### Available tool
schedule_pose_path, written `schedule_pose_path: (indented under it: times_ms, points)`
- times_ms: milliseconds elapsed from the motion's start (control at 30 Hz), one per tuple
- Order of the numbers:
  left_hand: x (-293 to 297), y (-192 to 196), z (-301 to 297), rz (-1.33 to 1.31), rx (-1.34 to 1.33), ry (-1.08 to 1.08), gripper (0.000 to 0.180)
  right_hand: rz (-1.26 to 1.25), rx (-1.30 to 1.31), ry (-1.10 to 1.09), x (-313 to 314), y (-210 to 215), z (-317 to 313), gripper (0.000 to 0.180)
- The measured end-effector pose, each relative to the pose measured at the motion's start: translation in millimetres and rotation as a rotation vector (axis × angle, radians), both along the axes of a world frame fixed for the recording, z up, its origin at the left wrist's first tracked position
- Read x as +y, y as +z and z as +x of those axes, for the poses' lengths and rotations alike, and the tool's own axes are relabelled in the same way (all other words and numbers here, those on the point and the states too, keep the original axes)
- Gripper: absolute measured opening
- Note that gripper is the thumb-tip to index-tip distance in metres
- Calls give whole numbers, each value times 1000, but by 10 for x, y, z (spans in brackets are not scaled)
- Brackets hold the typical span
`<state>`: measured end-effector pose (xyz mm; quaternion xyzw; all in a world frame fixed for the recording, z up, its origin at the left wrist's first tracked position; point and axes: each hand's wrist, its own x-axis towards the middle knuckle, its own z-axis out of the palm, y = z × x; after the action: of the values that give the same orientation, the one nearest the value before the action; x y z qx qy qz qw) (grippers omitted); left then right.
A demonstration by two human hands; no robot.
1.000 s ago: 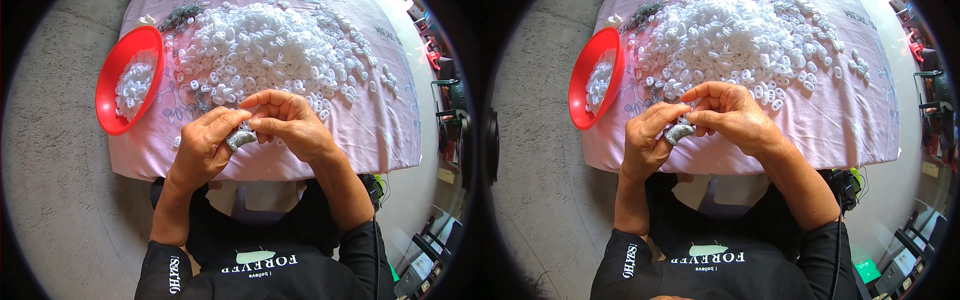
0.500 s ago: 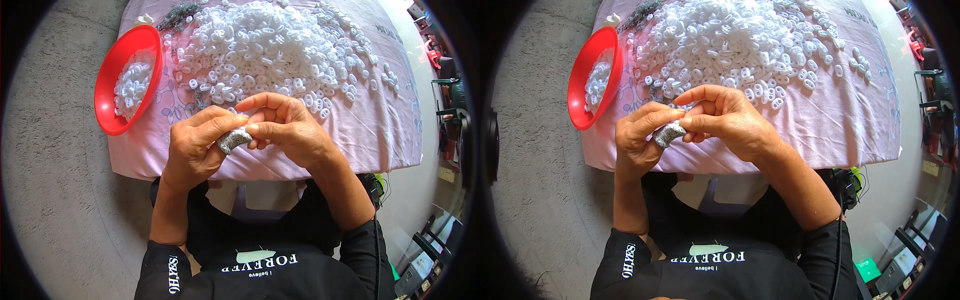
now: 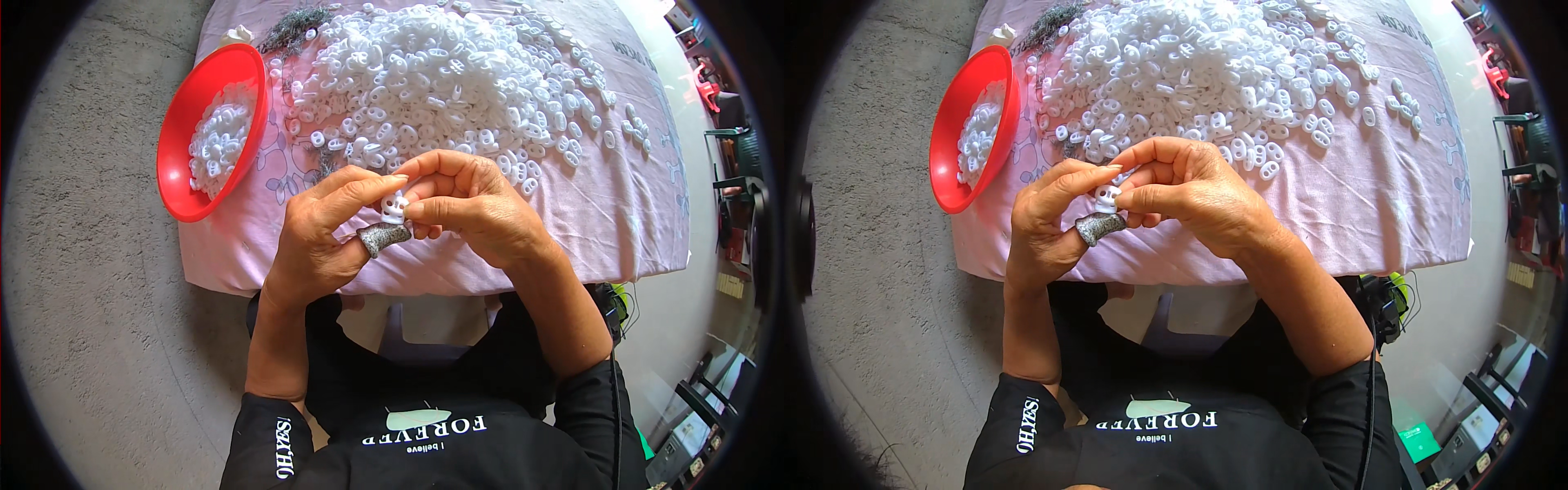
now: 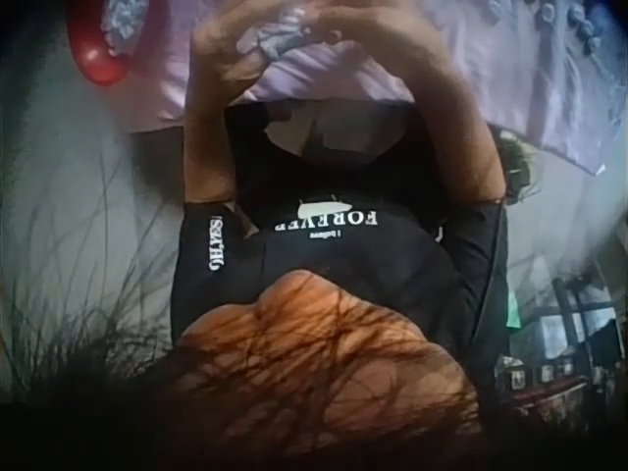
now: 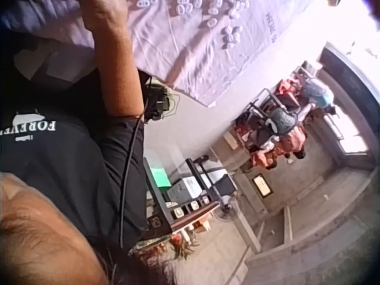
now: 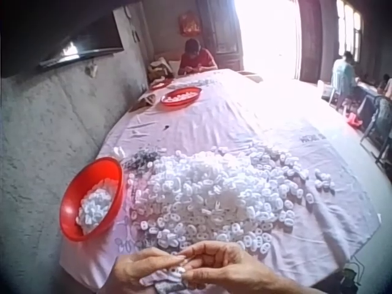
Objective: The person assembles small white plastic components by hand at a table.
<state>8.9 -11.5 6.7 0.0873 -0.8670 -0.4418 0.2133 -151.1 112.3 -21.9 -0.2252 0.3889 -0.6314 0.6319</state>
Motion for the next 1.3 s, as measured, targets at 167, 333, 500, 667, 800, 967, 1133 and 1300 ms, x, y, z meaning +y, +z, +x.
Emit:
schedule_pose_path:
  times_ms: [167, 333, 500, 667, 800, 967, 1133, 1300]
  points:
    - [-32, 3, 18, 14, -14, -5, 42, -18, -9, 2, -8, -5, 1, 33]
    - [-70, -23, 39, 16, -25, -21, 40, -14, 43, -1, -13, -1, -1, 33]
    - [-60, -30, 20, 29, -29, -38, 36, 1, 54, 8, -7, 8, 1, 33]
    - [-63, -30, 32, 7, -23, -25, 35, 1, 76, 4, -15, 11, 7, 31]
    - [-53, -26, 27, -8, -22, -28, 34, -9, 112, -1, -10, 13, 15, 29]
    - [-28, -7, 12, -1, -43, -38, 34, -44, 111, 3, -9, -33, 18, 30]
    - [-8, -4, -4, 13, -45, -38, 34, -57, 94, -7, -1, -40, 9, 32]
    - [-10, -24, 14, -40, -33, -23, 37, -46, 128, -3, 2, -16, 2, 29]
